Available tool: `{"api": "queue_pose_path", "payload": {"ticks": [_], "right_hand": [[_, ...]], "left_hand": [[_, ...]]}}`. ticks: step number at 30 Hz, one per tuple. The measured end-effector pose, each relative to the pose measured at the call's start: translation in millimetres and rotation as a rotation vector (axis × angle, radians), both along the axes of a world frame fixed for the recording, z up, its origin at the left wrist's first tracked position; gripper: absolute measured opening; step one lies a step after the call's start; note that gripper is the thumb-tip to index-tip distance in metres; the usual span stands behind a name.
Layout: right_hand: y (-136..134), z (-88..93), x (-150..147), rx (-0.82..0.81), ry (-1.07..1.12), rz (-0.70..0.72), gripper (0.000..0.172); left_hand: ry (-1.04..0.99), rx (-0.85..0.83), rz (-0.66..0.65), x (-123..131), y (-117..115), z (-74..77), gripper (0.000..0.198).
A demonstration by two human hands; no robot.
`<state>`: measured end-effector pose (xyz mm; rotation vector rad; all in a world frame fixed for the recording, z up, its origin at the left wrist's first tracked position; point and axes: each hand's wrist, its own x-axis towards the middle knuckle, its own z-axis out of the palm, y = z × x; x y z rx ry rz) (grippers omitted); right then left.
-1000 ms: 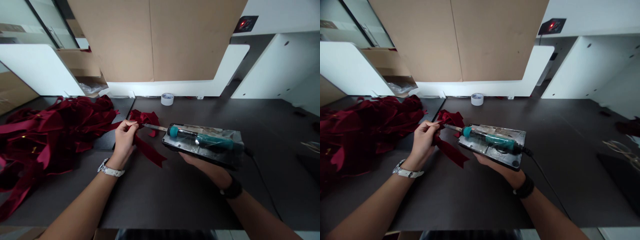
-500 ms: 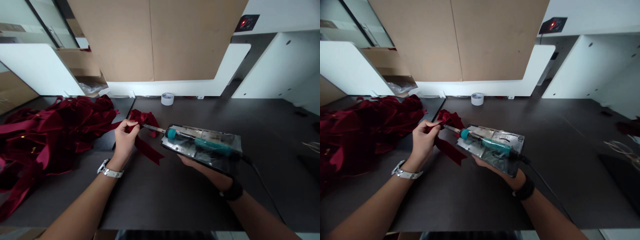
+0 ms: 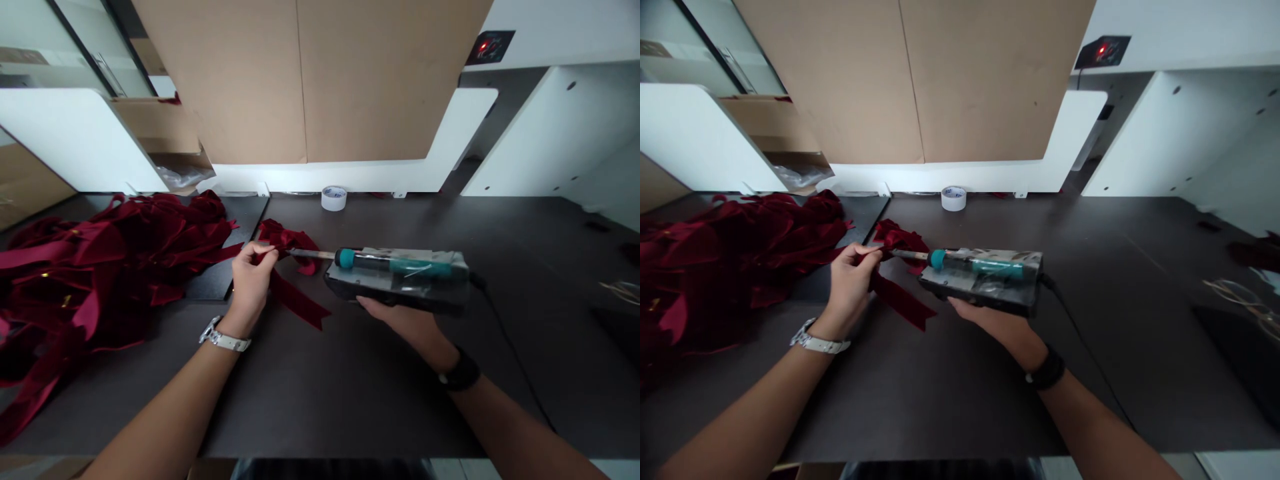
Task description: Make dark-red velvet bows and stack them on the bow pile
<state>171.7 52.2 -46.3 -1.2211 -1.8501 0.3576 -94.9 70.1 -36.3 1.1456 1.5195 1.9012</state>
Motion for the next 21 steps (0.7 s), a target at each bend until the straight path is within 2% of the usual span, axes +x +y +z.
{"api": "queue_pose_path", "payload": {"ticks": [3,5,6,7,9,11,13,16,21], "right_hand": [[9,9.8,-2,-0.049,0.272,-0.087,0.046],[16,16.4,-2,-0.04,0.533,-0.162,0.047],[21,18.6,-2,-0.006,0.652,-0.206,0.048],[26,20.0,-1,0.034,0.763,-0.248,0.049],[37,20.1,5,0.088,0.953,-0.322,0.05],[47,18.3,14,0.071,1.091,-0.39,0.051],[56,16.6,26,0.024,1.17,-0.469,0.051],[62,16.1,41,-0.02,1.229,-0.57,0.048],[64,16.7,50,-0.097,1.302,-0.619,0.043]], "left_hand": [[0.073,0.109,0.214,-11,-1,8.7,0.009],[0.348,0.267,0.321,-5,-8,12.9,0.011],[0.536,0.349,0.304,3,-14,13.2,0.012],[0.736,0.426,0.206,13,-20,12.0,0.014],[1.046,0.498,-0.171,39,-33,6.4,0.016],[1.252,0.503,-0.504,61,-43,-0.3,0.017],[1.383,0.443,-0.724,75,-49,-4.6,0.018],[1.447,0.297,-0.878,79,-52,-4.7,0.017],[1.406,0.171,-0.933,82,-55,1.2,0.017]]}}
